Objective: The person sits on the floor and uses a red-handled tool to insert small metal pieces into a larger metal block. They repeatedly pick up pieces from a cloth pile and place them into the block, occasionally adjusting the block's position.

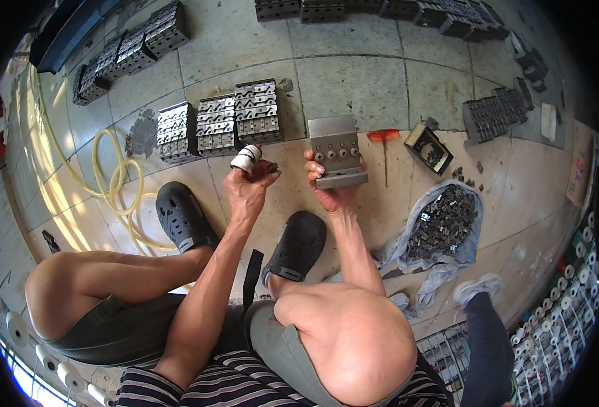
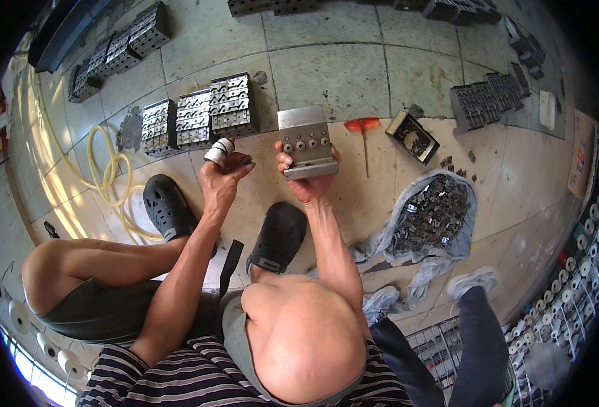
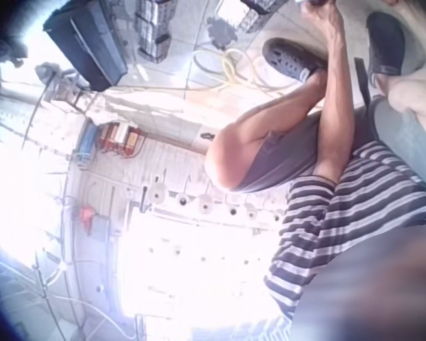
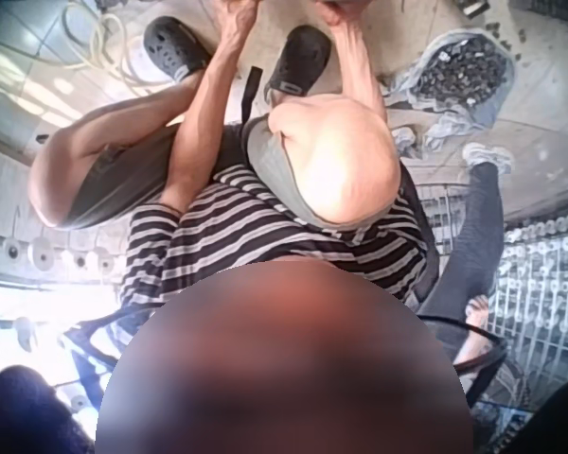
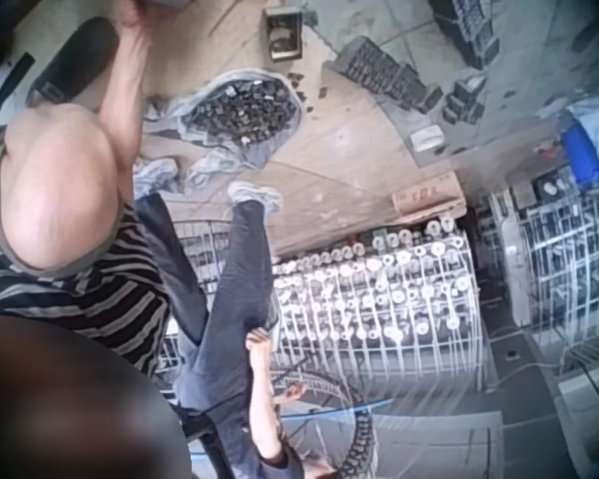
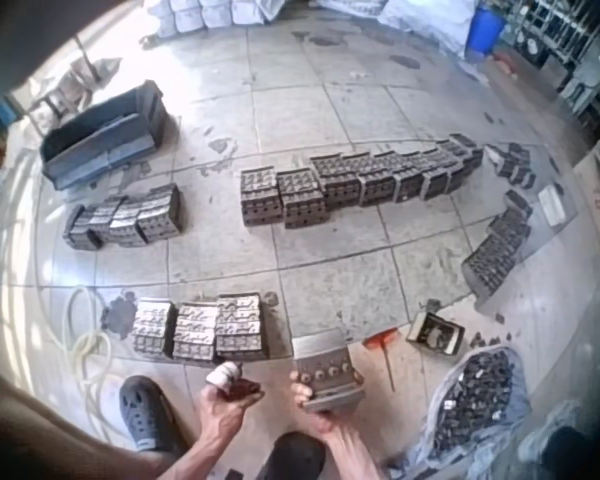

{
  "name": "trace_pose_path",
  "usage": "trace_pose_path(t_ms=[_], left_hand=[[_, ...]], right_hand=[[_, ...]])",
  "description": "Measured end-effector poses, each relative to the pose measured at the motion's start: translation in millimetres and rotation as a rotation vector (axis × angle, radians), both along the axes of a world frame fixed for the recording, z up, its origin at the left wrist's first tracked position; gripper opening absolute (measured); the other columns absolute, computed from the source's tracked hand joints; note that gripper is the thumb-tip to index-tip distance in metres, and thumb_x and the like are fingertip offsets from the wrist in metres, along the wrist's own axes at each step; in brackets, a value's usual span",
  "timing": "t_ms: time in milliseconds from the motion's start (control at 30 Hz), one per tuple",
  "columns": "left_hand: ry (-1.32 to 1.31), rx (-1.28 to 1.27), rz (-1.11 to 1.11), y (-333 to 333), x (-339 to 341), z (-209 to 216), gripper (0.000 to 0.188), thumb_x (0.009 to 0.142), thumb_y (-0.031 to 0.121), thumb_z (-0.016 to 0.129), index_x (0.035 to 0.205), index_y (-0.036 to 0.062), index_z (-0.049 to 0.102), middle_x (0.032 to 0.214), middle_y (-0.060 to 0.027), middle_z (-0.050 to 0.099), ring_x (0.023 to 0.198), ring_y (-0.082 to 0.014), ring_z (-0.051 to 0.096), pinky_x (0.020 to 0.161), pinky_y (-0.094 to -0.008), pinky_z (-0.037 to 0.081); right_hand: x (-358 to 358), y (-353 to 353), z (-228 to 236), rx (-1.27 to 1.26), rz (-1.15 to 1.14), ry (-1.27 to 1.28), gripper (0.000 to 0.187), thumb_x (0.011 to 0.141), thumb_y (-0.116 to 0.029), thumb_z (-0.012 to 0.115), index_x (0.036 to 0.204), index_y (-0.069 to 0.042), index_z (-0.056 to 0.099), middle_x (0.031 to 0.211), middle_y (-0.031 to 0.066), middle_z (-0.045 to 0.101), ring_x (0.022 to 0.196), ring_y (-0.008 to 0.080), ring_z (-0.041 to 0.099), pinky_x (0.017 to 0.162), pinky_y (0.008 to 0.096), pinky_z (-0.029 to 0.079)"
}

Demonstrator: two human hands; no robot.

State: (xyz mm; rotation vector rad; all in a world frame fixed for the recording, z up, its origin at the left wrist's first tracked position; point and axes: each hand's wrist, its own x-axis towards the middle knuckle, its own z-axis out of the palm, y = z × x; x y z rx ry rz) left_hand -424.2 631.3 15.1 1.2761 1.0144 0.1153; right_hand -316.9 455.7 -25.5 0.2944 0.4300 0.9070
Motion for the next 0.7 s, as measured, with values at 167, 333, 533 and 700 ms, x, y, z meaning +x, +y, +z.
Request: trace_pose_path(t_ms=[167,333,533,700], left_hand=[[0.003,-0.028,0.041,3,1,0,0.057,0.080,-0.016,0.081,0.132,-0.0001,0.063,0.107,-0.0086,0.074,0.099,-0.0186,0.074,0.090,-0.0332,0.064],[0.011,-0.025,0.020,2,5,4,0.059,0.082,-0.013,0.082,0.136,-0.0013,0.061,0.105,-0.0114,0.076,0.100,-0.0192,0.074,0.089,-0.0333,0.063],[0.000,0.041,0.004,7,18,17,0.059,0.082,-0.010,0.085,0.136,-0.0002,0.064,0.106,-0.0093,0.076,0.100,-0.0163,0.072,0.090,-0.0322,0.062],[-0.007,0.057,-0.014,10,32,24,0.062,0.082,-0.010,0.085,0.139,0.0019,0.065,0.108,-0.0075,0.076,0.101,-0.0150,0.071,0.091,-0.0313,0.061]], right_hand=[[26,-4,31,-0.961,0.257,-0.508,0.077,0.087,-0.044,0.073,0.142,0.006,0.055,0.122,0.0247,0.066,0.103,0.0320,0.067,0.095,0.0455,0.054],[28,27,55,-1.776,0.189,-1.238,0.092,0.079,-0.034,0.083,0.155,0.004,0.048,0.122,0.0186,0.068,0.107,0.0279,0.067,0.095,0.0427,0.055],[12,58,53,-2.355,0.543,-1.610,0.101,0.075,-0.032,0.084,0.159,-0.002,0.037,0.114,0.0261,0.056,0.092,0.0445,0.064,0.079,0.0525,0.056],[10,49,54,-2.269,0.531,-1.580,0.091,0.083,-0.044,0.086,0.154,-0.001,0.048,0.126,0.0321,0.061,0.114,0.0467,0.065,0.092,0.0521,0.055]])
